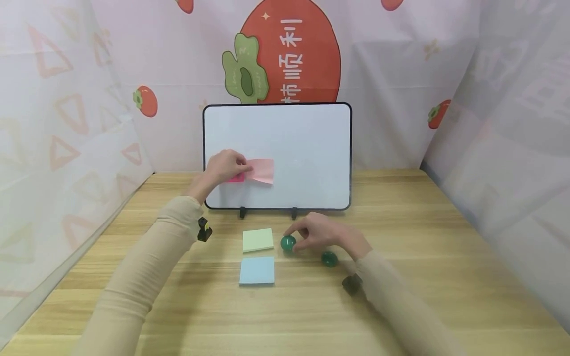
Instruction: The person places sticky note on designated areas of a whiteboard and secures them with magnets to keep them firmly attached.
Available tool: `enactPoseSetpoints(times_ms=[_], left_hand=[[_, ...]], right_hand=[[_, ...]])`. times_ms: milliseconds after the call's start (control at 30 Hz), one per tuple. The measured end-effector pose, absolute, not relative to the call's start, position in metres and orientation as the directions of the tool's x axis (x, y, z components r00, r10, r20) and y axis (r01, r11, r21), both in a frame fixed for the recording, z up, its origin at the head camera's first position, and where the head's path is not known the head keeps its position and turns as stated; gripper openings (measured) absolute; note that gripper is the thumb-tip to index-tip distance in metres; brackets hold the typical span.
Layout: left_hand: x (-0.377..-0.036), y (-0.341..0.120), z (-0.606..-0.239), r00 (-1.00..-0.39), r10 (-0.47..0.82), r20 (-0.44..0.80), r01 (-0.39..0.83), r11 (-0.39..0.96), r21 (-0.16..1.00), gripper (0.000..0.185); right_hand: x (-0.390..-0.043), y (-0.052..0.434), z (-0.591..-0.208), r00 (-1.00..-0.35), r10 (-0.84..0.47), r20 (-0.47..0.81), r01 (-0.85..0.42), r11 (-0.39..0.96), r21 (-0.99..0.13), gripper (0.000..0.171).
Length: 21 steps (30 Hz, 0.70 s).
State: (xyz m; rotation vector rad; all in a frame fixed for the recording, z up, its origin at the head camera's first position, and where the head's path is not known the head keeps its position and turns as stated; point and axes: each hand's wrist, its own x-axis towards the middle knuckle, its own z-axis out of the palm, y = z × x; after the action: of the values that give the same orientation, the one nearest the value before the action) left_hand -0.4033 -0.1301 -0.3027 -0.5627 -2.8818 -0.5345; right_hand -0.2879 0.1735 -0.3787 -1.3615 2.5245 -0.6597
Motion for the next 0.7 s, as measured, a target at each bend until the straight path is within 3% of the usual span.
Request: enactPoseSetpoints(times_ms=[400,700], left_hand=[[-0.401,-0.128,-0.304,-0.915,0.325,0.241,0.389,0.868,0.309,0.031],[-0.4,-0.127,-0.305,-0.912,0.323,0.253,0.393,0.863,0.317,0.03]], right_hand=[[-0.302,0.166,-0.373,-0.588,-0.802,0.105,-0.744,0.486,-0.459,0.037],[-0.321,0.157,-0.361,-0.595,-0.767,0.239,-0.777,0.473,-0.416,0.036]])
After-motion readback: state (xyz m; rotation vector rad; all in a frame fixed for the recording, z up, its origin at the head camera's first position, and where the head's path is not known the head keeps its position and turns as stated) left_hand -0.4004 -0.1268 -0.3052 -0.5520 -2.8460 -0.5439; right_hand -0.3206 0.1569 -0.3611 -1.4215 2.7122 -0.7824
